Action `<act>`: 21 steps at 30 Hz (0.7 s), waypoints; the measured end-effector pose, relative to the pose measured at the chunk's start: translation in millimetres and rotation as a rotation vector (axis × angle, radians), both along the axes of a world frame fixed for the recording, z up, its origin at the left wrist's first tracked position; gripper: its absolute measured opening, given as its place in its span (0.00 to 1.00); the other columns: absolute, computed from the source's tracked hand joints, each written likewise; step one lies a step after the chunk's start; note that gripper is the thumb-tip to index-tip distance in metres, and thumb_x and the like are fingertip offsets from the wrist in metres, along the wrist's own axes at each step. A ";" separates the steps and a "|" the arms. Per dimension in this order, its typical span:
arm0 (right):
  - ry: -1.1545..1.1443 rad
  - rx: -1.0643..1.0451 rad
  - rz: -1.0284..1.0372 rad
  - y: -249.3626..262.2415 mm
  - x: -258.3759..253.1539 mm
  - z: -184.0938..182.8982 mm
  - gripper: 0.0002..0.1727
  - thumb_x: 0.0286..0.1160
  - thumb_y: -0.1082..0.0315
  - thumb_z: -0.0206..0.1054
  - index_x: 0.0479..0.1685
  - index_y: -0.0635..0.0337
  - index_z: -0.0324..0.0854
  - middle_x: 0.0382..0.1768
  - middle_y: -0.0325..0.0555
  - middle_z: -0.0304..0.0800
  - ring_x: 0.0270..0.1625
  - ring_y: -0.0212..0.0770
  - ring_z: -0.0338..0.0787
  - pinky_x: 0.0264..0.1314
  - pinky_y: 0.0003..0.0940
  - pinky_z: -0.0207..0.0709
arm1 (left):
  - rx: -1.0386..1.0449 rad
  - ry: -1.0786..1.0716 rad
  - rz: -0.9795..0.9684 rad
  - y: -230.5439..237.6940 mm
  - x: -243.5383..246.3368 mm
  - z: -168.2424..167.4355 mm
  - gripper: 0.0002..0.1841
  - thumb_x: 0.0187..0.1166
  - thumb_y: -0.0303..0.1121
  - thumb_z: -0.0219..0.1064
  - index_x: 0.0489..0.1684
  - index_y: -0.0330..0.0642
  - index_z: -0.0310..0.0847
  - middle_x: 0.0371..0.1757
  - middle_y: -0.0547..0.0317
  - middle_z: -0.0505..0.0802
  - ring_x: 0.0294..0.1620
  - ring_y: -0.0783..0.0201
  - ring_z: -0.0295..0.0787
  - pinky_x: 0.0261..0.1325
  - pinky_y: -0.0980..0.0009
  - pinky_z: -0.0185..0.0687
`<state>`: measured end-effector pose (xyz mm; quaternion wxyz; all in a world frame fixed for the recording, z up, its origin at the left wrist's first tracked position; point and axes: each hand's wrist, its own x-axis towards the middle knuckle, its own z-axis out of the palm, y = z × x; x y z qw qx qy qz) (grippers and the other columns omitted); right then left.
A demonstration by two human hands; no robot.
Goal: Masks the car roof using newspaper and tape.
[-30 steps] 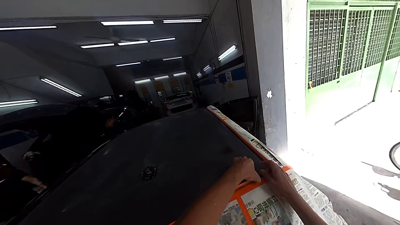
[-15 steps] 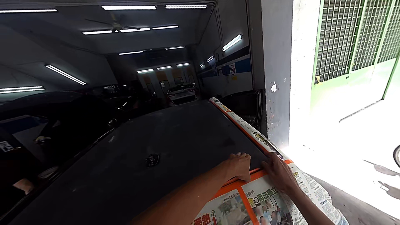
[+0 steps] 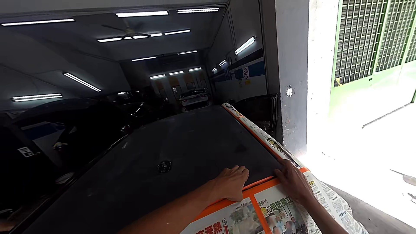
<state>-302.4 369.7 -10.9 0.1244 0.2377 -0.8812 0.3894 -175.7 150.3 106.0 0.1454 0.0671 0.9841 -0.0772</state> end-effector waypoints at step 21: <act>0.112 -0.058 -0.040 -0.9 0.2 -8.3 0.30 0.81 0.52 0.60 0.79 0.56 0.72 0.33 0.43 0.87 0.36 0.48 0.88 0.43 0.55 0.81 | 0.124 0.060 -0.052 57.4 -54.4 -8.6 0.32 0.67 0.35 0.76 0.72 0.32 0.72 0.73 0.39 0.80 0.74 0.38 0.77 0.60 0.35 0.76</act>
